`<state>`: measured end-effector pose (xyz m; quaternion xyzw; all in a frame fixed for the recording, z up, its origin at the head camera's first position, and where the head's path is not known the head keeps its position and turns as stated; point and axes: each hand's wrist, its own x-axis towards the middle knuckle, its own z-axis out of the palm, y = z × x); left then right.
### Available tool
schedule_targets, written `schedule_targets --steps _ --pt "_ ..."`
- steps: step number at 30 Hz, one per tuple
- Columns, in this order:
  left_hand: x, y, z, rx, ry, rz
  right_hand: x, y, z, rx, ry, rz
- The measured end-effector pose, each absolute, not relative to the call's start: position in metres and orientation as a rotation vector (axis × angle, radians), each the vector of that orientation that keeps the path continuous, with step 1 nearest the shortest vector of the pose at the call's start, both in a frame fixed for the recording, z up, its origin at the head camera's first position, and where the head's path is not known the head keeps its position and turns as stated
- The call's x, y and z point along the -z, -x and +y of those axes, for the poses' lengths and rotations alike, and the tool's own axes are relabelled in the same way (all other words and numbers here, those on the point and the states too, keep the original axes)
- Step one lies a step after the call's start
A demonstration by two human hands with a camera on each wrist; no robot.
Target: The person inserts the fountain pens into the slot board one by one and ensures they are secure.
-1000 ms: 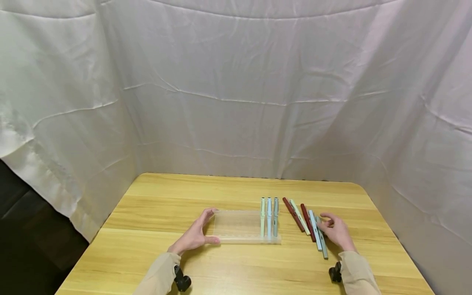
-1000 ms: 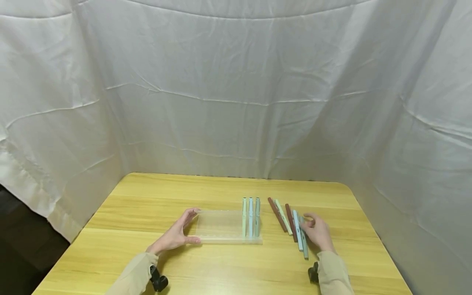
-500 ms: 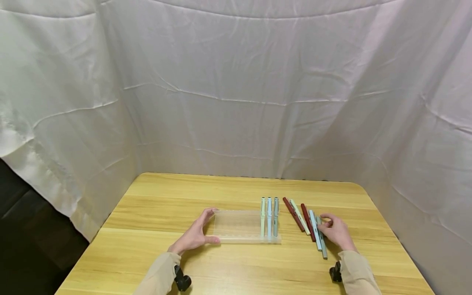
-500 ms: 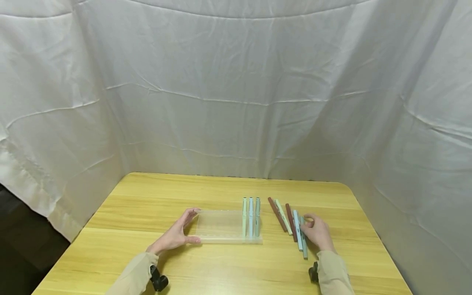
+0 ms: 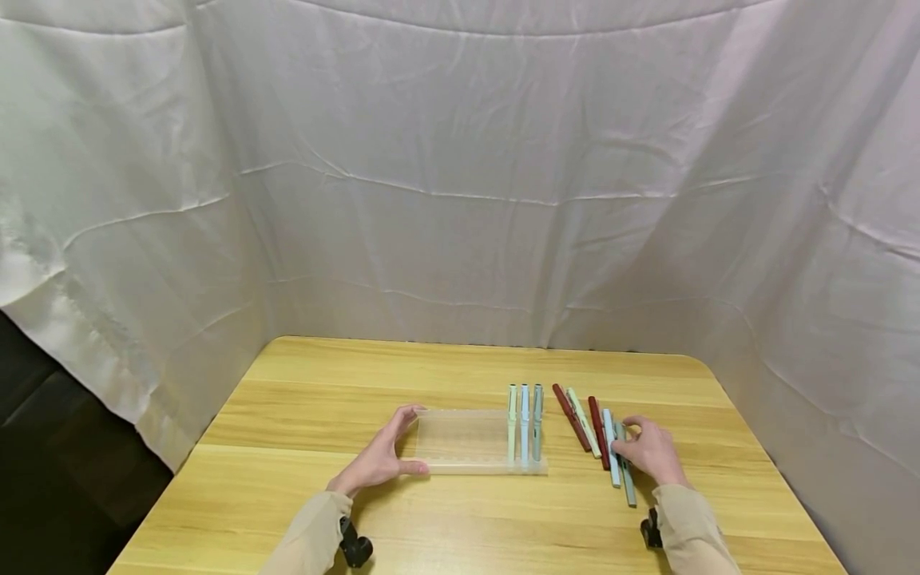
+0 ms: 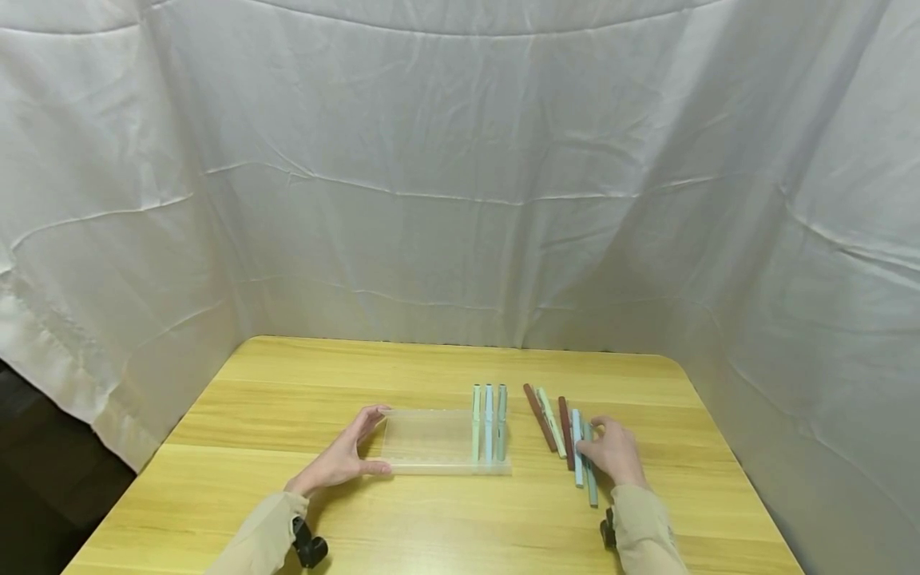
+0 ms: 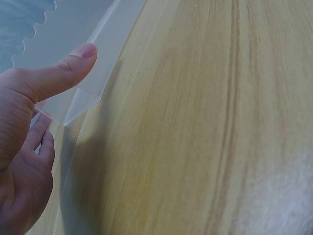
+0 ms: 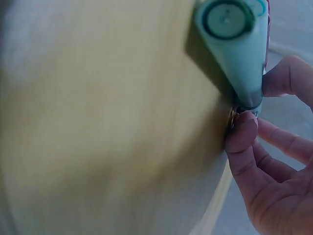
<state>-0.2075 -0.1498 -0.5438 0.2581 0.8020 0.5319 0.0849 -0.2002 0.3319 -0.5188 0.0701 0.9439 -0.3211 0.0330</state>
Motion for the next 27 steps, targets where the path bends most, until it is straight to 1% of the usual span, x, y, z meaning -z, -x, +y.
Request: schedule_targets --steps 17,27 --pt "0.5432 0.2067 -0.1501 -1.573 -0.76 2.405 0.5143 0.1938 0.3333 1.139 -0.253 2.827" --pt "0.5432 0.2075 -0.1493 -1.575 -0.748 2.395 0.5117 0.1944 0.3326 1.231 -0.208 2.866"
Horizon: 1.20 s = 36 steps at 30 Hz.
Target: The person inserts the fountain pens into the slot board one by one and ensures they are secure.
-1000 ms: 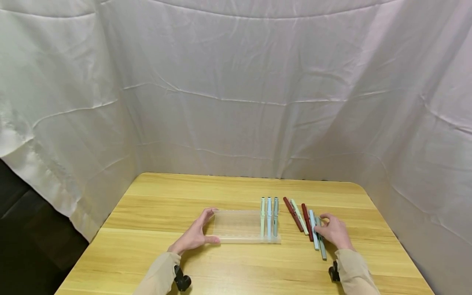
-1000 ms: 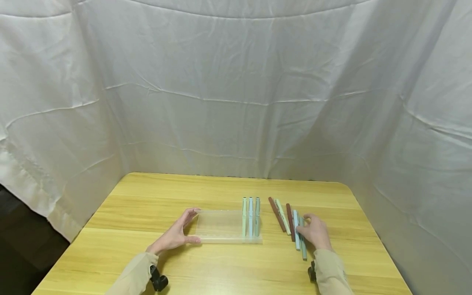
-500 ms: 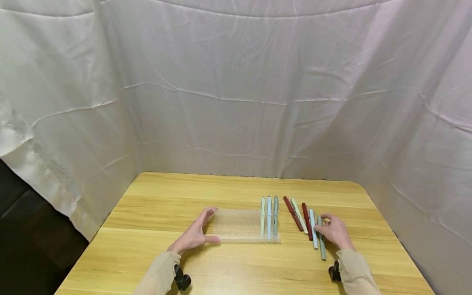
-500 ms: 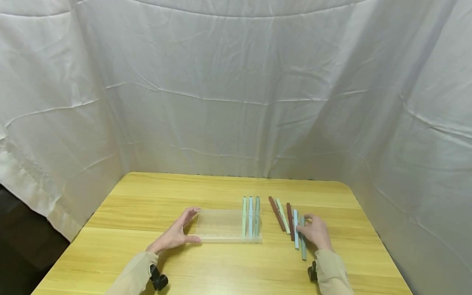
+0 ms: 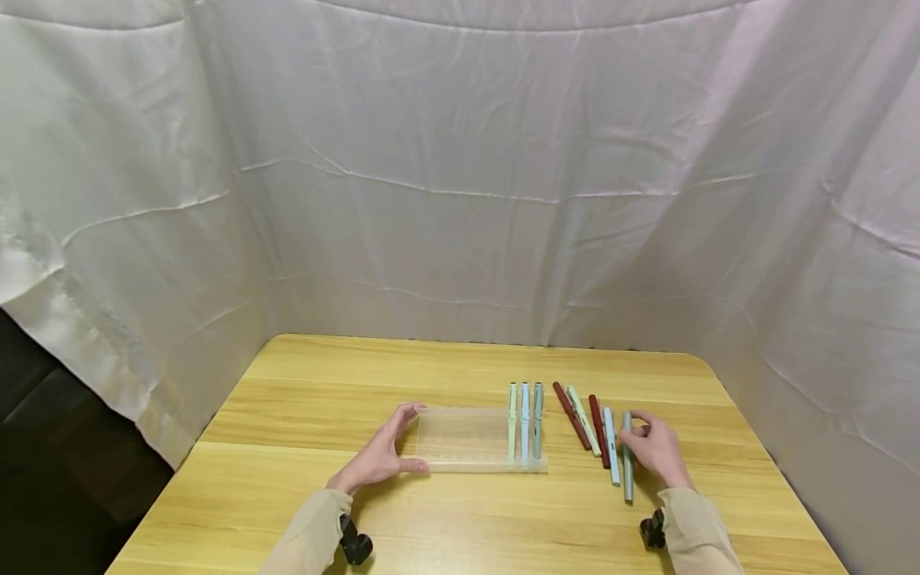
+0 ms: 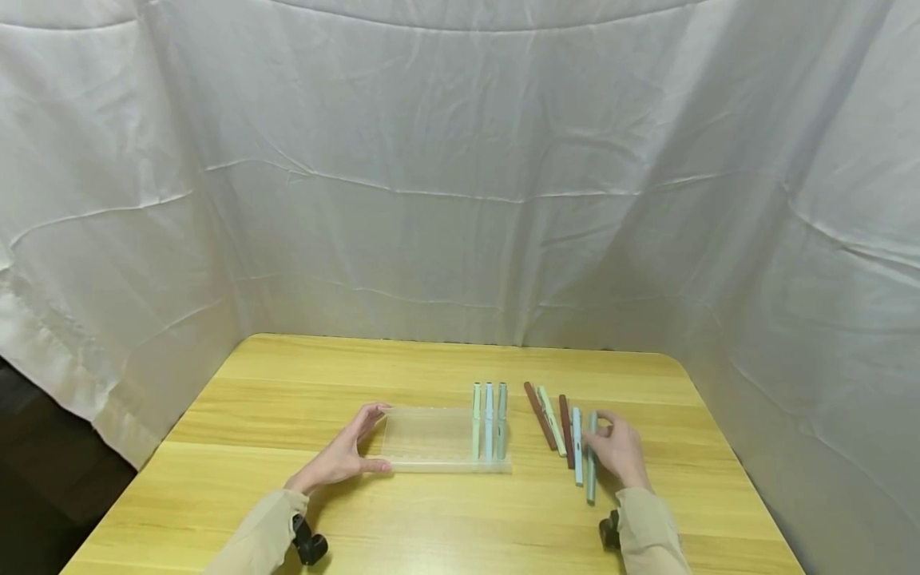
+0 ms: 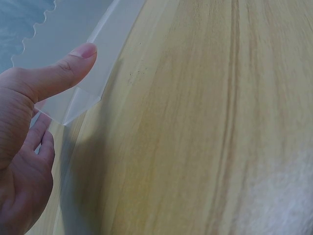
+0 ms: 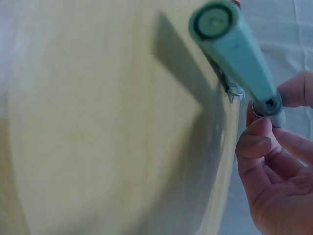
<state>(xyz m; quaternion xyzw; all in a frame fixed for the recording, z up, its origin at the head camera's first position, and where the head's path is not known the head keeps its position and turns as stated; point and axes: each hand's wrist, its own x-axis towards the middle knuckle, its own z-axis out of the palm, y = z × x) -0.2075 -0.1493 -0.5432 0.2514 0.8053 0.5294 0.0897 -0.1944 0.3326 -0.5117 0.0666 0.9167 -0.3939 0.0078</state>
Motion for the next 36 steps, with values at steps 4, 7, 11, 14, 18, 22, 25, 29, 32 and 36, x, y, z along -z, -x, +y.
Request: schedule_targets --steps 4,7,11,14,18,22,25,29,32,36 --pt "0.543 0.208 -0.149 -1.581 -0.752 2.395 0.511 0.196 0.333 1.254 -0.204 2.877" --pt "0.543 0.208 -0.149 -1.583 -0.755 2.398 0.51 0.196 0.332 1.289 -0.207 2.862" --pt "0.543 0.207 -0.149 -1.585 -0.758 2.398 0.506 0.194 0.331 1.365 -0.187 2.841" --pt "0.542 0.207 -0.149 -1.586 -0.758 2.396 0.505 0.194 0.33 1.432 -0.177 2.823" --pt "0.542 0.207 -0.149 -1.587 -0.762 2.395 0.505 0.194 0.329 1.6 -0.21 2.718" --pt "0.542 0.207 -0.149 -1.59 -0.765 2.394 0.503 0.195 0.327 1.786 -0.234 2.607" --pt "0.542 0.207 -0.149 -1.592 -0.771 2.395 0.501 0.195 0.325 1.851 -0.234 2.569" --pt "0.542 0.207 -0.149 -1.587 -0.775 2.399 0.497 0.195 0.323 1.943 -0.212 2.487" --pt "0.542 0.207 -0.149 -1.584 -0.772 2.401 0.493 0.194 0.321 2.02 -0.185 2.406" --pt "0.542 0.207 -0.149 -1.584 -0.773 2.402 0.489 0.193 0.316 2.061 -0.142 2.35"
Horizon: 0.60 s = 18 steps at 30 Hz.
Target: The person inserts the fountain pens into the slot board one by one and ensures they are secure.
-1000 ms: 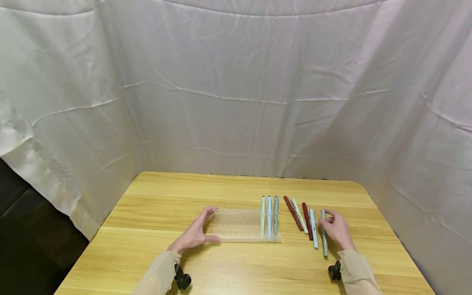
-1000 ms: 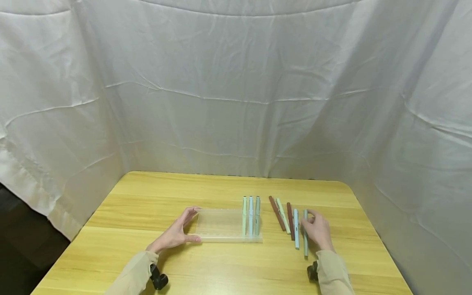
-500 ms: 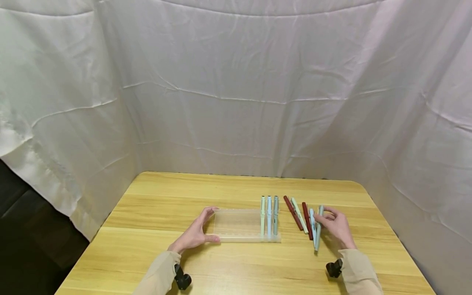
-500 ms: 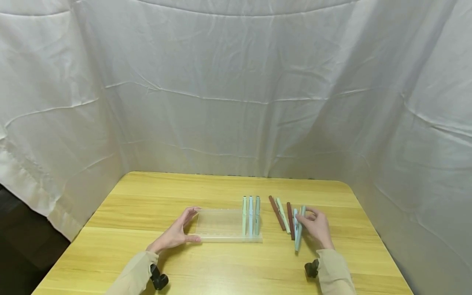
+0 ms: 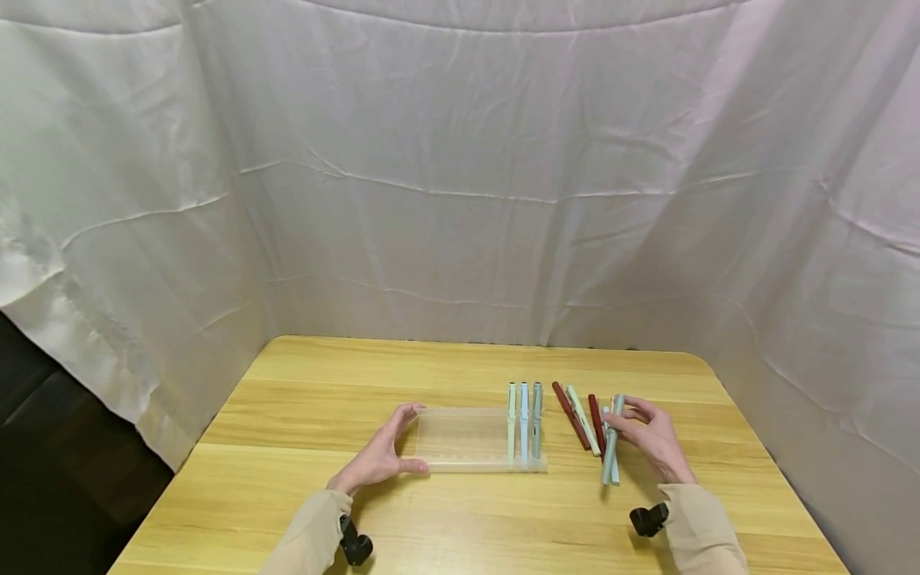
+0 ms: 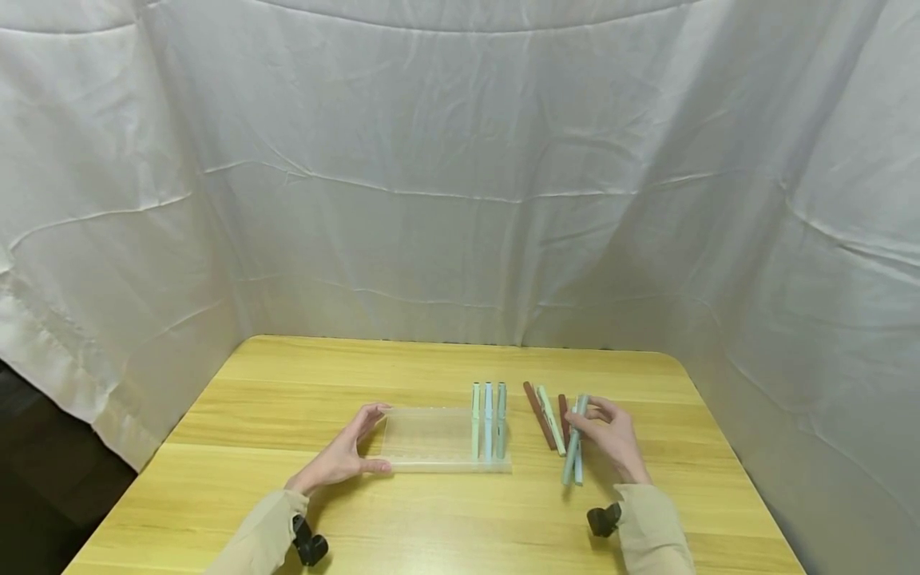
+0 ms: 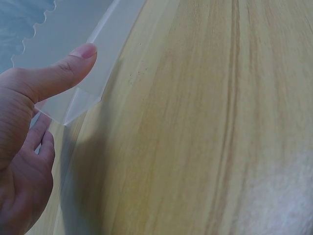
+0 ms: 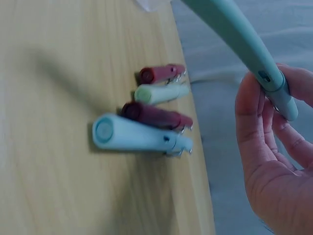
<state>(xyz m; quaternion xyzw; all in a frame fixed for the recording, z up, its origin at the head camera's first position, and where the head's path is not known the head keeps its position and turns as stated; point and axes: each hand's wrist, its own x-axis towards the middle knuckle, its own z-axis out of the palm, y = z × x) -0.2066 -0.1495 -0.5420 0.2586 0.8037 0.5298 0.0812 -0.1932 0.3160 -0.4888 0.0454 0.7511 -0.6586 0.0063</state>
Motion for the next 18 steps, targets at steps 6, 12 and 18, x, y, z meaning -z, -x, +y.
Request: schedule_targets --steps 6,12,18 --pt "0.543 0.207 -0.149 -1.579 -0.777 2.406 0.481 0.191 0.305 2.051 -0.099 2.359" --pt "0.543 0.207 -0.149 -1.588 -0.774 2.397 0.474 0.19 0.294 2.032 -0.046 2.375" --pt "0.544 0.207 -0.15 -1.592 -0.776 2.392 0.469 0.188 0.286 2.072 -0.007 2.352"
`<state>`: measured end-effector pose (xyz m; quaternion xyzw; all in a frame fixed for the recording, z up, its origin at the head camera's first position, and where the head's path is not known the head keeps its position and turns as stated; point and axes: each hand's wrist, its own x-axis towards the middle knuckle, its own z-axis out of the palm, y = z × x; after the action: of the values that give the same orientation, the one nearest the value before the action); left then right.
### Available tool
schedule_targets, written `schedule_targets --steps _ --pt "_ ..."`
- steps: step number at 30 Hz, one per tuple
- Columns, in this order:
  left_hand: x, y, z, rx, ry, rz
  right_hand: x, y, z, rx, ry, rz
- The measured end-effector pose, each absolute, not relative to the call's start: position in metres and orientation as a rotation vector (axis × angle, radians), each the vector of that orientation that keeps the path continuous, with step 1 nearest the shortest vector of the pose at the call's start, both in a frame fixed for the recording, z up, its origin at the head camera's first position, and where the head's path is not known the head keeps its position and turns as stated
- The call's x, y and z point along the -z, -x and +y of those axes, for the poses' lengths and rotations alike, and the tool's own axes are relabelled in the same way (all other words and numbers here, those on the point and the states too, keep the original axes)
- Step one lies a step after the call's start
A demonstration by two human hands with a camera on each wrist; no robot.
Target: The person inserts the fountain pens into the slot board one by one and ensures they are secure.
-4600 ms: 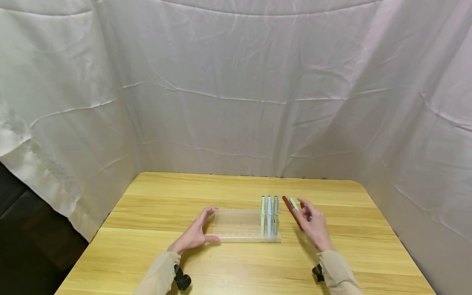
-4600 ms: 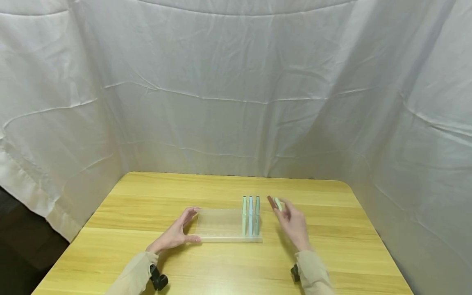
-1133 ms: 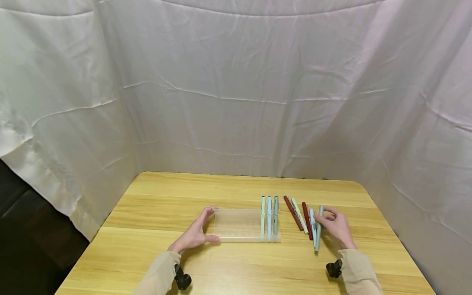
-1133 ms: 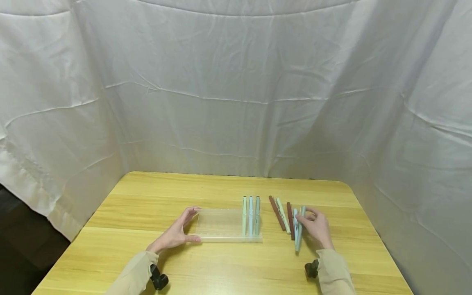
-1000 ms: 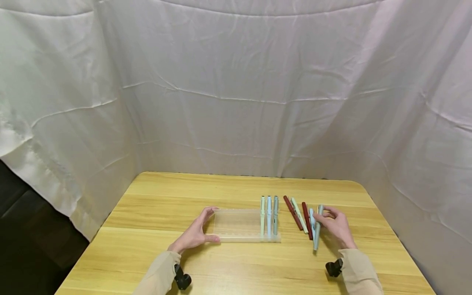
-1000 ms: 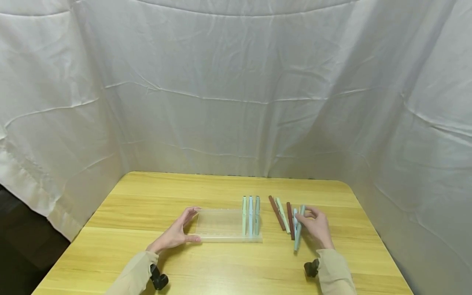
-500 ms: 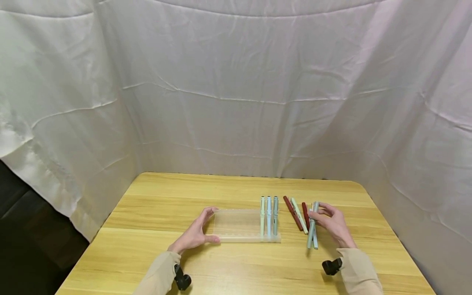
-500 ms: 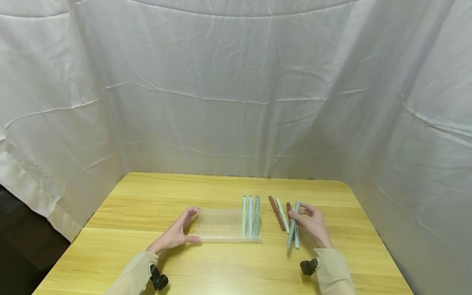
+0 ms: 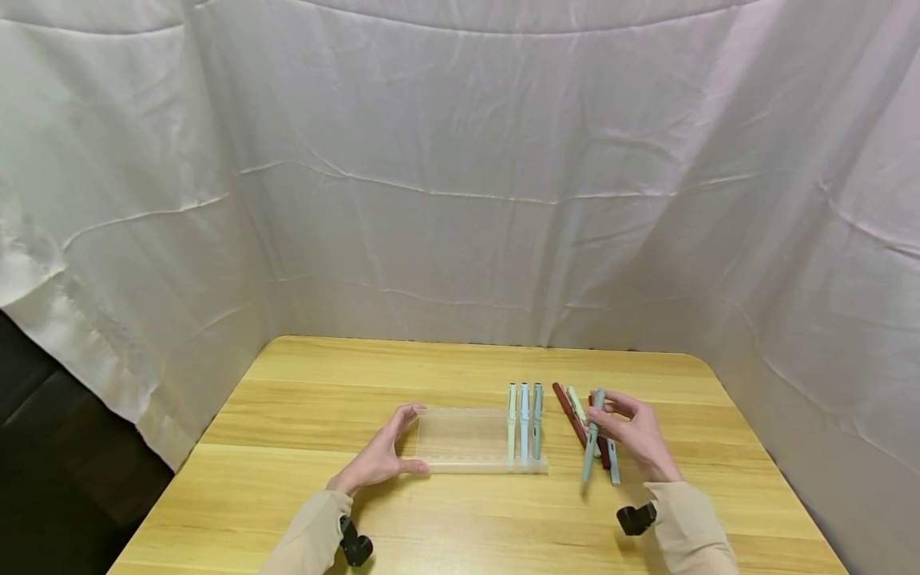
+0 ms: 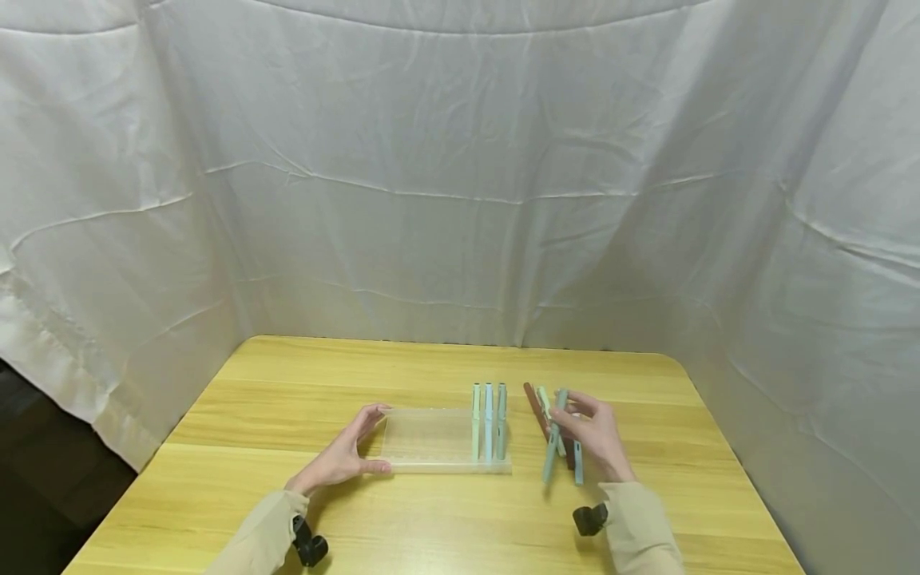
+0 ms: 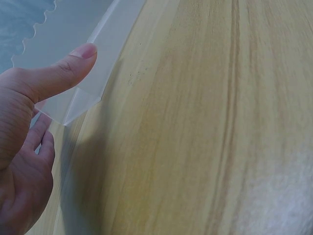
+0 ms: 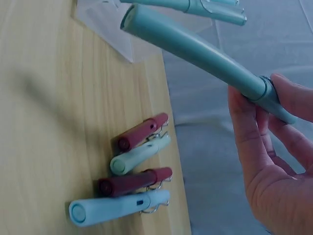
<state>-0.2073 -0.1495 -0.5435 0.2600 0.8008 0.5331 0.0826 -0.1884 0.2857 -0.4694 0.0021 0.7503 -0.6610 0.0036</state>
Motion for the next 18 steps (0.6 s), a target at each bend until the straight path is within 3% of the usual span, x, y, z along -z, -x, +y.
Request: schedule_targets --steps 18 --pt "0.544 0.208 -0.15 -1.589 -0.773 2.396 0.457 0.191 0.262 1.95 -0.115 2.537"
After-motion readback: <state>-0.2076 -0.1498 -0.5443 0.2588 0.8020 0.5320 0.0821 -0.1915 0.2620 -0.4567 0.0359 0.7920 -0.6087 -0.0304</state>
